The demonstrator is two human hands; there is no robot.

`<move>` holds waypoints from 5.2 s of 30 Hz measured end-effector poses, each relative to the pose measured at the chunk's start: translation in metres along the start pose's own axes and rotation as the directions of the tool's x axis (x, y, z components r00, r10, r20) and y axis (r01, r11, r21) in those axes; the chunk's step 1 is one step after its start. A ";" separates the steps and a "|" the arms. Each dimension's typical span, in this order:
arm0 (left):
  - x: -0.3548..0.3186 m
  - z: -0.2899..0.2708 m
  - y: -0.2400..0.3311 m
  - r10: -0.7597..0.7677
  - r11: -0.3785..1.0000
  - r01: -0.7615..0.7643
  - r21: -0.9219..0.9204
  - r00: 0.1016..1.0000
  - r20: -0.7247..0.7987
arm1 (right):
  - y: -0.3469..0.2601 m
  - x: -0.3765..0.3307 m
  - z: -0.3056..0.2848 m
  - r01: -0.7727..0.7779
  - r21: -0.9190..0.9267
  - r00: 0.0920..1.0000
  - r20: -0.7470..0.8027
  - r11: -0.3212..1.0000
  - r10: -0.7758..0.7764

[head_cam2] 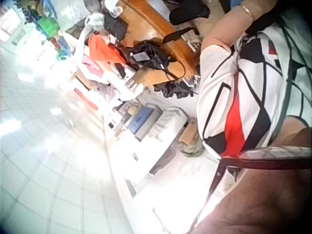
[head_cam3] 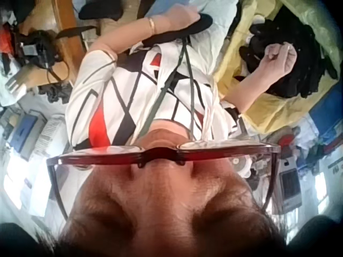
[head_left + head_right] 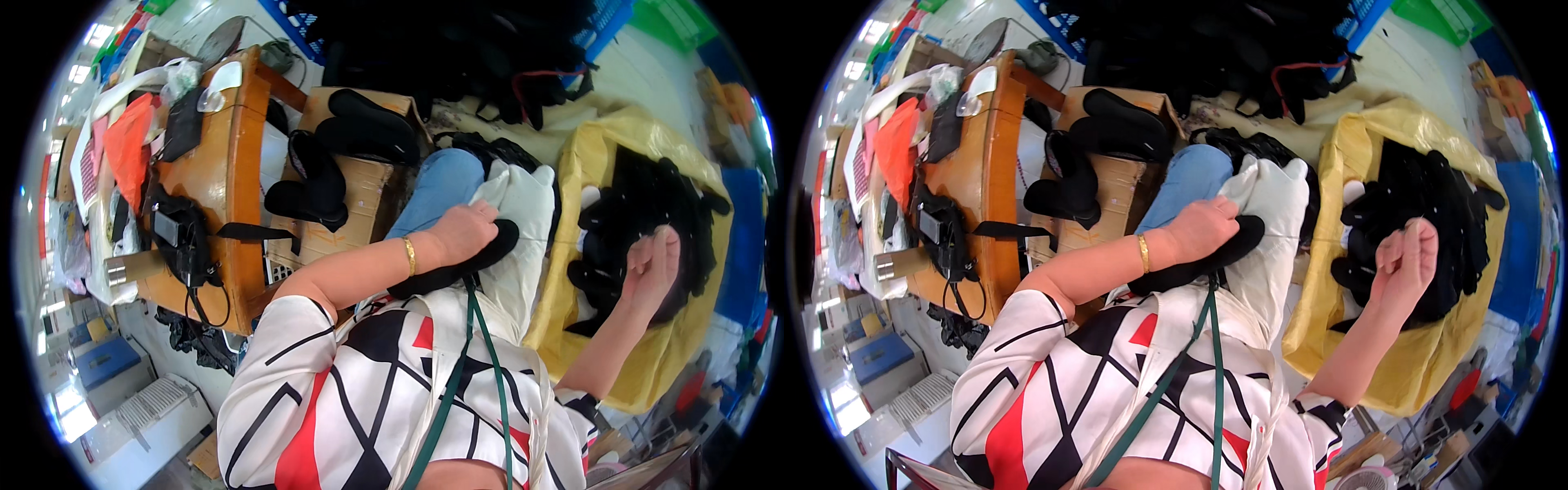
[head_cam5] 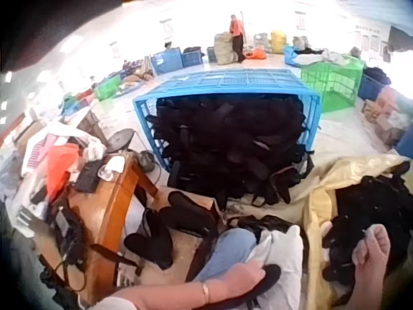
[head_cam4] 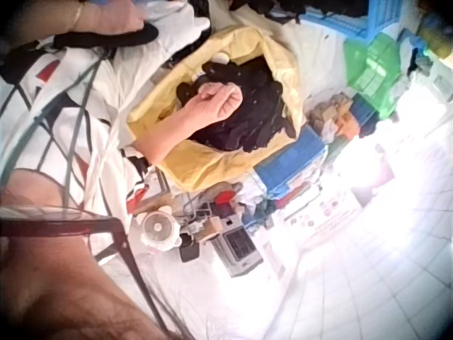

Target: The person sits on the floor and sews black shoes using a needle and thread. They work on the shoes one at a time, pulling the thread through the material and occasionally adjusting the shoe's position on a white cloth placed over their lap. The person retrieves shoes from a black plastic bag and places them on the cloth to continue the sewing process.

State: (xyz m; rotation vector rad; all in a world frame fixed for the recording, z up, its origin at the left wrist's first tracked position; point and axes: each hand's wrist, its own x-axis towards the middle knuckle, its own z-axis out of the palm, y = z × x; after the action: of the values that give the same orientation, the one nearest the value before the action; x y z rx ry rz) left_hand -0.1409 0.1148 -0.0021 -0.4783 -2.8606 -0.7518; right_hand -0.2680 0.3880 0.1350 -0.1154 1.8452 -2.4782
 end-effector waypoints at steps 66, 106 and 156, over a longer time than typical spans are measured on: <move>-0.016 0.020 -0.025 -0.592 -0.085 0.602 -0.794 0.610 0.526 | 0.116 -0.068 0.101 0.573 -0.819 0.720 0.520 0.029 0.460; -0.033 -0.035 0.009 -0.328 0.555 0.424 -0.716 0.902 0.280 | 0.124 -0.079 0.017 -0.300 -0.545 0.851 0.219 0.783 0.478; -0.038 0.026 0.011 0.088 0.995 -0.066 -0.080 0.942 0.325 | 0.128 -0.091 0.024 0.008 -0.732 0.872 0.339 0.681 0.353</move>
State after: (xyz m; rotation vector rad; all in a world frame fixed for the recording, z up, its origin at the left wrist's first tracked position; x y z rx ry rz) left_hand -0.1029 0.1265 -0.0282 -0.7897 -3.1022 -0.8271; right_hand -0.1760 0.3362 0.0163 -0.4741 2.3090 -1.2921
